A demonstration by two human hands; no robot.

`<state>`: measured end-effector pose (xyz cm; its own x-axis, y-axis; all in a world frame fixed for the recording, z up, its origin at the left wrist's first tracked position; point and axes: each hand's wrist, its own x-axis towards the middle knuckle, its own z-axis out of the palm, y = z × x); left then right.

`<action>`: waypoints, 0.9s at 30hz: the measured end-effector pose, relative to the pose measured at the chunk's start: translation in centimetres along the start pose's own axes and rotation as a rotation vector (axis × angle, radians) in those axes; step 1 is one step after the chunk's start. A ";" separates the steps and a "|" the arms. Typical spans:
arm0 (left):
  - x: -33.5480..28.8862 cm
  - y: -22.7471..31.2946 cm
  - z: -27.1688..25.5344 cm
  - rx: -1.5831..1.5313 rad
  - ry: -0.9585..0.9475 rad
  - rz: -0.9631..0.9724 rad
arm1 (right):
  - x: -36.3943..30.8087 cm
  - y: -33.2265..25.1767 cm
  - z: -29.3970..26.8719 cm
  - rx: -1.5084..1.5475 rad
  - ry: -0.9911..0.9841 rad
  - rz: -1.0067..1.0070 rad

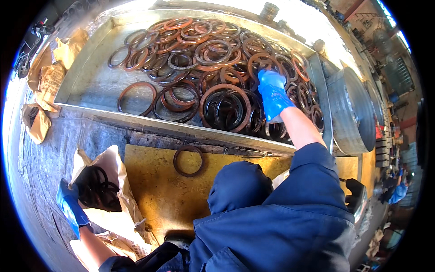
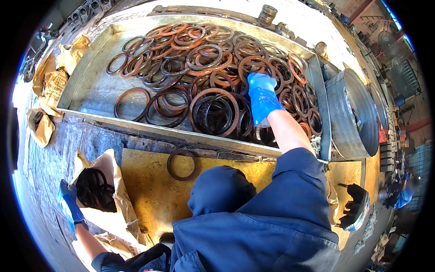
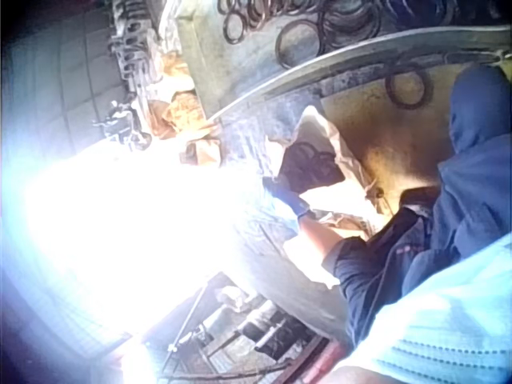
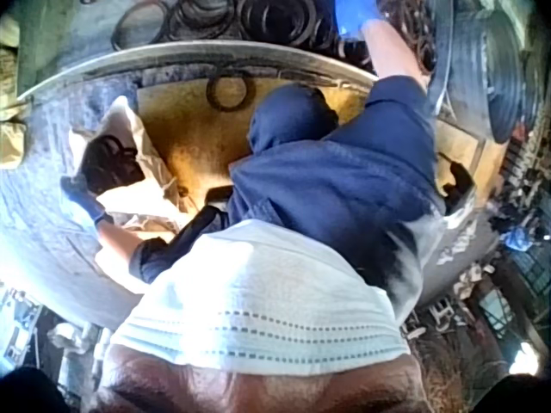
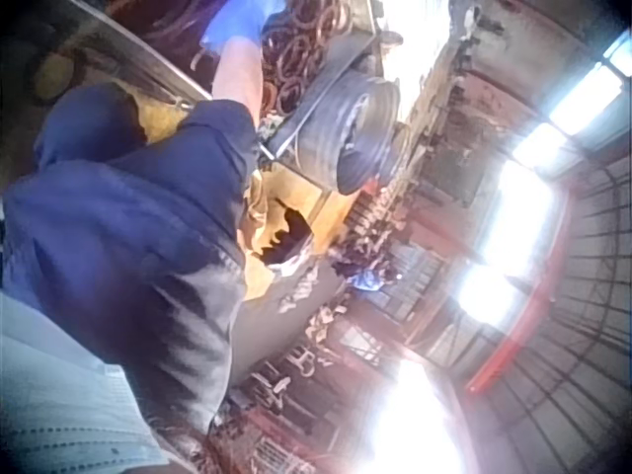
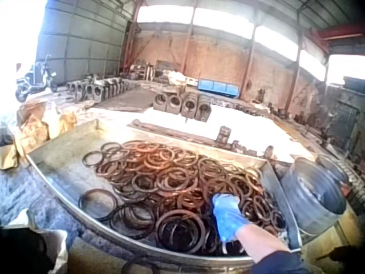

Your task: The person picks up metal rings from a tray and places them into a large paper bag one at a time or in small groups.

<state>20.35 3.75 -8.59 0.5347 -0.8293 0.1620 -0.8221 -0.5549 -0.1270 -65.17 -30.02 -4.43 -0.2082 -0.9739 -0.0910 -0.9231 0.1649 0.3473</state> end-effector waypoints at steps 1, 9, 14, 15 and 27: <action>0.2 2.8 -1.1 -0.005 -0.112 -0.054 | -0.4 0.4 0.6 -0.002 0.006 0.065; -1.5 3.5 -4.8 -0.055 -0.152 -0.108 | 0.2 5.7 2.6 0.481 0.005 -0.178; -2.6 4.7 -7.7 -0.099 -0.258 -0.165 | 4.0 6.2 0.1 0.940 -0.124 -0.013; -1.7 5.8 -6.9 -0.126 -0.244 -0.136 | 5.6 7.9 -0.1 0.885 0.022 -0.071; -2.3 5.5 -5.9 -0.209 -0.193 -0.128 | 8.3 -7.9 -7.2 0.239 0.347 -0.641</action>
<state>13.44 3.00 -3.85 0.6476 -0.7615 -0.0273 -0.7571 -0.6470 0.0901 -57.26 -40.54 -1.26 0.4688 -0.8770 0.1055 -0.8820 -0.4582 0.1102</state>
